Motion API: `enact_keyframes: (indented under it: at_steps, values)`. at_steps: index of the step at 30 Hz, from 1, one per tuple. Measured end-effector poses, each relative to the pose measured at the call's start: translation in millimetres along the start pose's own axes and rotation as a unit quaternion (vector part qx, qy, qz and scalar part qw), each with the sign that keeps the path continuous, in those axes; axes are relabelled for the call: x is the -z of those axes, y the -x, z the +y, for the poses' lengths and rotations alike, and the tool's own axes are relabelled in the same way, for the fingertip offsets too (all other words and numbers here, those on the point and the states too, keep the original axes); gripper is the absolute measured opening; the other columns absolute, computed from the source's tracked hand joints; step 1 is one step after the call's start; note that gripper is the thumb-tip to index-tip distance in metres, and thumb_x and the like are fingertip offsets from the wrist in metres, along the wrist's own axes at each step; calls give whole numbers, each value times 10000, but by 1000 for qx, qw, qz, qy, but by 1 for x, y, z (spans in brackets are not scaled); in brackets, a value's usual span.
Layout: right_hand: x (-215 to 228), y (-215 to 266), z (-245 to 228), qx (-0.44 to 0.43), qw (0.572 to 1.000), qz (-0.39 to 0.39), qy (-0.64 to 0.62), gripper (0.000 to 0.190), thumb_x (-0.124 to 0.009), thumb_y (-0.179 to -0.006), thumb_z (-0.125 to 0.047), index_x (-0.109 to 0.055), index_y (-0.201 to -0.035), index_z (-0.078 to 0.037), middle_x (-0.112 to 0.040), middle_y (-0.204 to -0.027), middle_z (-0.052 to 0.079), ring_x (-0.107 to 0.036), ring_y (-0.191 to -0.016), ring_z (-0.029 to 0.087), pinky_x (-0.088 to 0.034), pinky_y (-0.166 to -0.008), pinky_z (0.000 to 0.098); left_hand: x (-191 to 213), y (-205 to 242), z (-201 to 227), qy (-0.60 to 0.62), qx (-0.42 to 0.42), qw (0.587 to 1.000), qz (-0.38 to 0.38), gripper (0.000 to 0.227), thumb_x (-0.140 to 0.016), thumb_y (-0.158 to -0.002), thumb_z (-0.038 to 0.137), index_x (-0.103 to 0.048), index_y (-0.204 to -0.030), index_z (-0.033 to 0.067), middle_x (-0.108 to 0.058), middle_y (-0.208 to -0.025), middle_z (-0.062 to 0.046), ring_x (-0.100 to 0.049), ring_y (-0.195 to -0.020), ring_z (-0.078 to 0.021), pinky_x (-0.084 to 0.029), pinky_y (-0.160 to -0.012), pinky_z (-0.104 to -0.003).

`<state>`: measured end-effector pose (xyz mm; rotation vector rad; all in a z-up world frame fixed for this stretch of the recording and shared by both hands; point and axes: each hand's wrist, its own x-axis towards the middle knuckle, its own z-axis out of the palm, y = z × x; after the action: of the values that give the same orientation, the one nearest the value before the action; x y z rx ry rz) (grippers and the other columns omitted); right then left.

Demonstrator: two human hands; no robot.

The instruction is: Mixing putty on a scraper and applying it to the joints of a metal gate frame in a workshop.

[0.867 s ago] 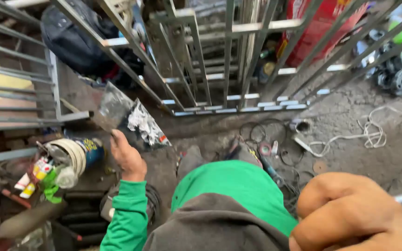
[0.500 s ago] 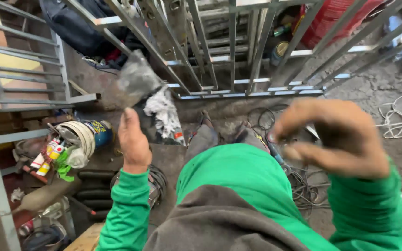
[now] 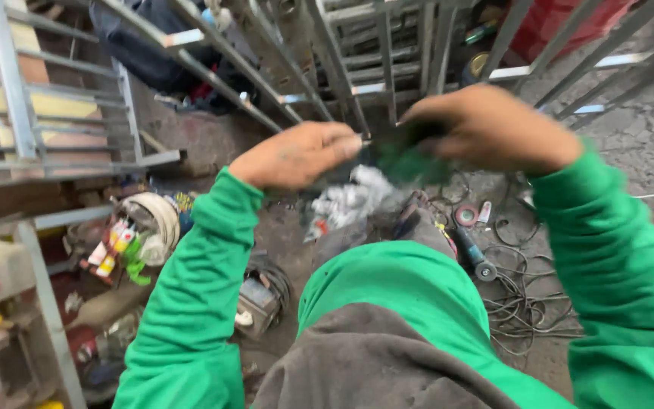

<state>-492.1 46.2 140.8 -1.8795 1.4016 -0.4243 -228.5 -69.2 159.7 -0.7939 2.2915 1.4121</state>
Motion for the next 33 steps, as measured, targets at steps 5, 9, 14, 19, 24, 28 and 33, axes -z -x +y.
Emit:
enact_keyframes:
  at_steps: [5,9,14,19,24,28,33]
  values:
    - [-25,49,66,-191,916,173,-308,448,-752,-904,-2,-517,-1285,2,-641,-1161,129,-633,-998,195,-557,-835,310,-17,9,-21,253,115,947,162,374,-503,-1075,423,-493,-784,188,-463,-695,111,-408,-640,-33,-389,-579,-245]
    - [-63,48,63,-193,749,296,-561,384,-752,-879,-96,-547,-1199,-155,-668,-1115,4,-700,-949,120,-674,-828,278,-34,6,-26,291,154,930,164,336,-544,-1017,444,-692,-1021,142,-594,-805,84,-488,-710,-49,-430,-654,-235]
    - [-69,41,47,-184,702,261,-637,172,-743,-931,-79,-617,-1044,-116,-731,-983,33,-726,-864,137,-673,-797,320,-39,2,-26,258,192,935,153,410,-494,-1013,431,-690,-1226,142,-668,-1007,71,-563,-883,-75,-496,-819,-258]
    - [-63,40,36,-180,776,255,-548,397,-748,-896,-56,-603,-1263,-103,-699,-1056,32,-685,-935,110,-638,-823,267,-43,5,-34,305,173,916,194,520,-522,-971,413,-610,-1349,68,-688,-1290,3,-617,-1148,-105,-504,-1025,-283]
    - [-44,36,-3,-1,956,260,-138,304,-683,-884,130,-672,-1137,-37,-744,-1185,105,-699,-1084,215,-557,-987,326,-43,11,-15,245,154,939,187,266,-468,-1047,379,-620,-1060,161,-579,-871,51,-504,-788,-98,-453,-742,-280]
    - [-31,24,-24,175,931,249,204,259,-683,-1010,10,-747,-1227,-116,-784,-1251,77,-744,-1113,289,-578,-927,408,-41,7,-3,246,126,945,173,273,-439,-1073,368,-543,-912,174,-433,-751,73,-390,-703,-89,-383,-643,-287]
    - [-36,15,-15,179,919,207,285,502,-650,-859,-43,-719,-1326,-213,-733,-1393,7,-716,-1202,236,-561,-923,372,-35,7,7,271,116,943,158,268,-436,-1074,383,-557,-943,182,-385,-724,87,-351,-663,-76,-355,-599,-288]
